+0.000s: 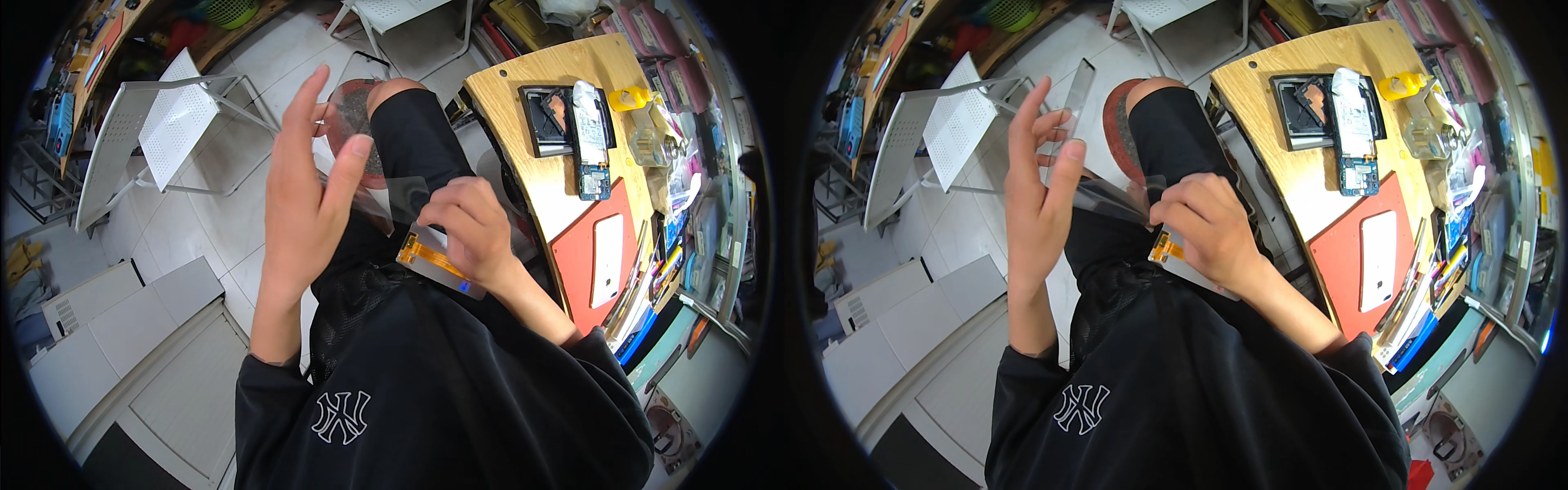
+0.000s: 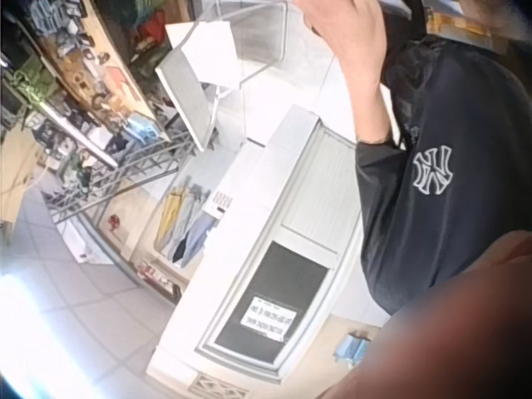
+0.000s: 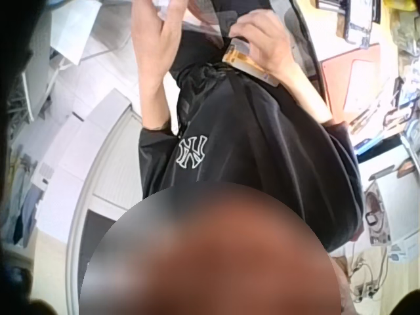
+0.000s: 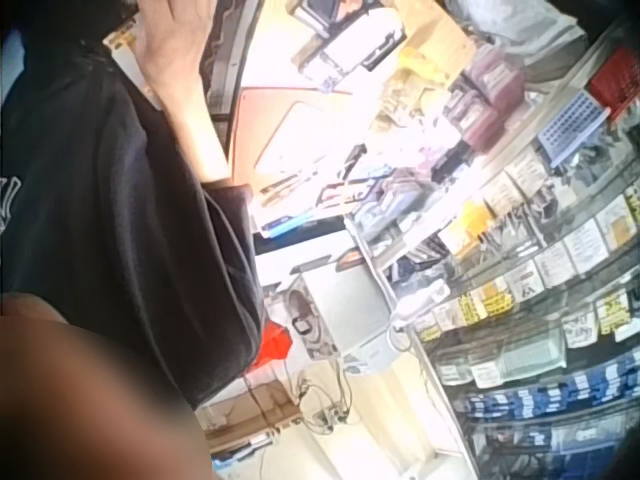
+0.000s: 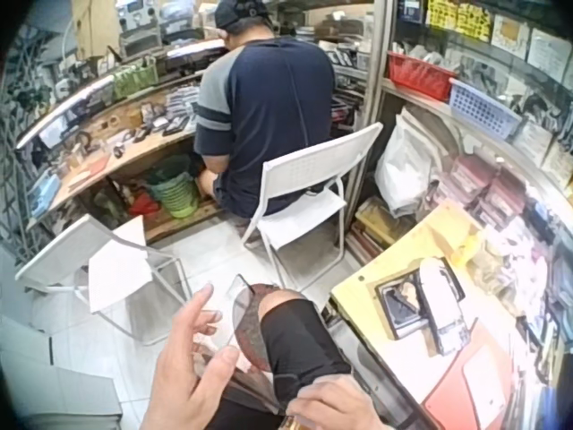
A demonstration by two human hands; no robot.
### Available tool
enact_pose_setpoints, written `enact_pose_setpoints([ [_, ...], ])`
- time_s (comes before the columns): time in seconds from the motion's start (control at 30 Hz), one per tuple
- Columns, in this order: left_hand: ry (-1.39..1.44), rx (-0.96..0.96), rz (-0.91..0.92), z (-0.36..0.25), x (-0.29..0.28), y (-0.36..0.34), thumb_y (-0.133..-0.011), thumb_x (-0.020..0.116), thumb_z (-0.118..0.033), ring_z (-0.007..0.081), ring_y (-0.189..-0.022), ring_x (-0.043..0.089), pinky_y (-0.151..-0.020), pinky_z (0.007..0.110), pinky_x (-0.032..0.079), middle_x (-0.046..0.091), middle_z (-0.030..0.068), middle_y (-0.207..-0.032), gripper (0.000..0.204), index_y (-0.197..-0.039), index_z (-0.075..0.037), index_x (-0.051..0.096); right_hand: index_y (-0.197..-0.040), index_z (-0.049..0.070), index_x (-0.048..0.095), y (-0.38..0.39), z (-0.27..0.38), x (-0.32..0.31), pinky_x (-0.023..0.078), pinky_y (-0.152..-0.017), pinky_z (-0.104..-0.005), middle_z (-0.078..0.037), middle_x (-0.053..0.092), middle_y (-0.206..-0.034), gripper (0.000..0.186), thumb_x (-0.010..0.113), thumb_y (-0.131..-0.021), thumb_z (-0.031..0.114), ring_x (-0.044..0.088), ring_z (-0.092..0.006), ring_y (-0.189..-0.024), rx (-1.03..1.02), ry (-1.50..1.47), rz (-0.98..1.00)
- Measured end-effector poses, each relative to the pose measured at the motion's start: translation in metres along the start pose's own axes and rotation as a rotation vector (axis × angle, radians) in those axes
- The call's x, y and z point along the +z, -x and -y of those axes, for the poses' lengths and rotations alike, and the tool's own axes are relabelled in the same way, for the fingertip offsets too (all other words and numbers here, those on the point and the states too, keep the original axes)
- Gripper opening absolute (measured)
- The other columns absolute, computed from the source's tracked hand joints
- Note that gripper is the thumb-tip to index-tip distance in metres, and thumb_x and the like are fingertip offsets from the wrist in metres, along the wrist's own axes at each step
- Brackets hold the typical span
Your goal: The person cleans a smartphone screen with a wipe, then handles a detached display assembly and a phone chassis. They place the display into a laminating machine and operate its controls. The person then handles a small adhesive strip and a disassembled phone body on the workbench.
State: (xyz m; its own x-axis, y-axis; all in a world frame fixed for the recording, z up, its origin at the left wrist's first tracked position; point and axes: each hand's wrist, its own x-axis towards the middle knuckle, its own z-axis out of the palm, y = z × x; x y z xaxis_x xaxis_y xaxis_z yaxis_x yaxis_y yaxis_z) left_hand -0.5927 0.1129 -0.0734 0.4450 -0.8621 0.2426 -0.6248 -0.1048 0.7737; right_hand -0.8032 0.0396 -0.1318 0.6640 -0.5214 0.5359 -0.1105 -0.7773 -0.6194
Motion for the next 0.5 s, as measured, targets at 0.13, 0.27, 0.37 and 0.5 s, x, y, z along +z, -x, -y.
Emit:
enact_pose_setpoints([
  [0.13,-0.191,0.062,-0.110,0.013,-0.011,-0.006,-0.106,0.067,-0.032,0.0225,-0.115,0.060,-0.097,0.037,0.049,0.066,0.0146,-0.132,0.065,-0.164,-0.016,0.042,-0.095,0.009,0.072,0.011,0.012,-0.009,0.051,-0.082,-0.0404,-0.007,0.065,-0.098,0.030,0.069,-0.069,-0.006,0.065,-0.0306,-0.097,0.019,0.012,0.079],
  [0.27,-0.429,0.126,-0.253,0.032,-0.027,-0.015,-0.105,0.069,-0.041,0.0294,-0.119,0.062,-0.102,0.043,0.049,0.066,0.0192,-0.135,0.071,-0.166,-0.018,0.040,-0.097,0.007,0.072,0.020,0.015,-0.065,0.052,-0.081,-0.0378,-0.008,0.067,-0.094,0.024,0.069,-0.076,-0.006,0.066,-0.0280,-0.092,0.143,0.149,-0.055],
  [0.37,-0.514,0.103,-0.289,0.040,-0.030,-0.016,-0.106,0.068,-0.041,0.0339,-0.124,0.063,-0.104,0.046,0.049,0.066,0.0223,-0.137,0.071,-0.166,-0.018,0.039,-0.100,0.002,0.071,0.030,0.007,-0.150,0.050,-0.079,-0.0301,-0.006,0.067,-0.093,0.007,0.068,-0.095,0.000,0.061,-0.0162,-0.084,0.541,0.355,-0.246],
  [0.5,-0.550,0.049,-0.252,0.043,-0.024,-0.016,-0.101,0.075,-0.040,0.0381,-0.125,0.063,-0.108,0.049,0.047,0.067,0.0221,-0.135,0.081,-0.166,-0.014,0.036,-0.112,0.002,0.072,0.061,-0.019,-0.248,0.040,-0.074,-0.0232,0.004,0.062,-0.087,0.016,0.070,-0.104,0.016,0.051,-0.0042,-0.080,0.957,0.366,-0.230],
])
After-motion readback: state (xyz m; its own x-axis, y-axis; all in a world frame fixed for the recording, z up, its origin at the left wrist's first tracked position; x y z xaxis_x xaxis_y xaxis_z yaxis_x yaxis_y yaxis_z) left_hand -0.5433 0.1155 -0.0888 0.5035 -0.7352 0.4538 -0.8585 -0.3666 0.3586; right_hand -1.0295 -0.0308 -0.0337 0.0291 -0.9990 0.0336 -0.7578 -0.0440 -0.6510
